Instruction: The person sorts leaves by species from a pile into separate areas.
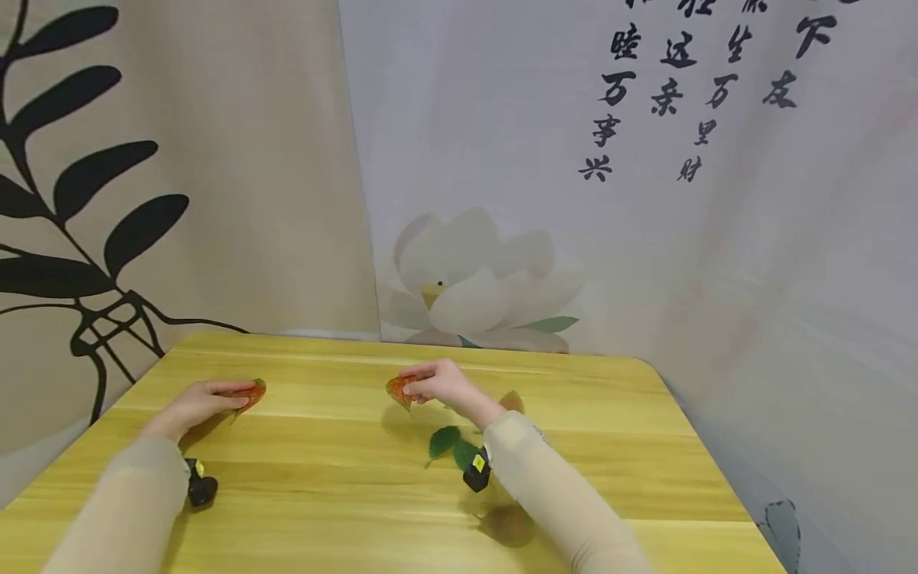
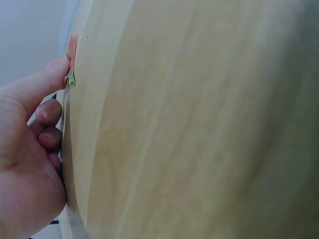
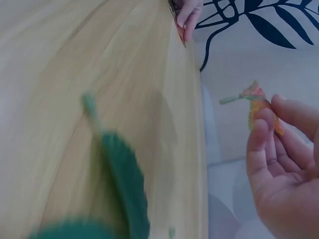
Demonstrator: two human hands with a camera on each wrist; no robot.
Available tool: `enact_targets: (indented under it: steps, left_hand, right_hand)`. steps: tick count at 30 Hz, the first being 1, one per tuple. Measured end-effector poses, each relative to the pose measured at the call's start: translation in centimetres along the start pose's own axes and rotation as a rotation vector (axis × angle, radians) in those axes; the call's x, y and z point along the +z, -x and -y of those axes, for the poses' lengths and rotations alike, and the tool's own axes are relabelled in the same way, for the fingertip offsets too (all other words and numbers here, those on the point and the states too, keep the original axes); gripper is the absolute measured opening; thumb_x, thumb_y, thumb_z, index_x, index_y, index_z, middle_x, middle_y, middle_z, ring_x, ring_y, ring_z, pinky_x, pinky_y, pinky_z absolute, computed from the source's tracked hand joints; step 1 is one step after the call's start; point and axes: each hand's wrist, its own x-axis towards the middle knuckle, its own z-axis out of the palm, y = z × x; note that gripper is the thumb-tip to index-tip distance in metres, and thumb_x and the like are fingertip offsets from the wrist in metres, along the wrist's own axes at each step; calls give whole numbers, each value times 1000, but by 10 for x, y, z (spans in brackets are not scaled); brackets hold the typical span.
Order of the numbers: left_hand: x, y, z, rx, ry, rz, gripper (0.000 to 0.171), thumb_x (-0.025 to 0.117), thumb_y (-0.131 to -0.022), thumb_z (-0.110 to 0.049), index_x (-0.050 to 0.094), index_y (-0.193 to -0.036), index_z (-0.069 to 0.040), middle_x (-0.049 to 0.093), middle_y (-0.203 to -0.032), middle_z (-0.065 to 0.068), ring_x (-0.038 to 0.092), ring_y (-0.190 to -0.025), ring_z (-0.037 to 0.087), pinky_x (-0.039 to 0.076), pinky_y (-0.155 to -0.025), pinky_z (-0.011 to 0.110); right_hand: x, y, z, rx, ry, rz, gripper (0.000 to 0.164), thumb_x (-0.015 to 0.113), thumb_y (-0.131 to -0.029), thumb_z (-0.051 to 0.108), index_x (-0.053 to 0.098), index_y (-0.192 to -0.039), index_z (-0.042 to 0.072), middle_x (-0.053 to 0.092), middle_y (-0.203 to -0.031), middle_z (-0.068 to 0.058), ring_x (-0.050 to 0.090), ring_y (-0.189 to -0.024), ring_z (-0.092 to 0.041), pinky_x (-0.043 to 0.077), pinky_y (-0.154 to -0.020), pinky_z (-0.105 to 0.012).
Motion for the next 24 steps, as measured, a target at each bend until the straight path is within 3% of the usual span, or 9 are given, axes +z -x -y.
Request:
enact_targets:
  steps: [5,11,17,24]
  left_hand:
    - [2,1,1,0,2,-17,51,65,-95,-18,50,-137,7,45,-137,34,42,-123,49,39,-100,54]
    - [3,1,0,-20,23,-25,50,65,-95,-19,51,-136,5,46,-137,32,43,-123,47,41,-99,52]
    - [2,0,-2,-4,31,-30,48,64,-95,-15,51,-136,6,45,-137,33,43,-124,48,39,-100,53]
    - [3,2,-1,-16,43,-52,48,66,-94,-15,53,-135,6,47,-137,30,41,-126,46,37,-102,52]
  right_hand:
    - [31,-30,0,-14,-60,-42,39,69,-89,5,62,-126,-3,68,-112,-15,66,-77,-16,53,-81,-49]
    - [68,-56,4,-34,-129,-62,37,68,-89,2,63,-125,-5,67,-115,-15,66,-77,-15,55,-79,-44]
    - [104,-77,14,-60,-229,-140,33,69,-87,0,67,-119,-4,70,-104,-12,66,-74,-14,56,-72,-33]
    - [145,-101,14,-11,-305,-200,35,69,-86,-3,65,-120,-8,71,-101,-15,63,-67,-11,56,-66,-28]
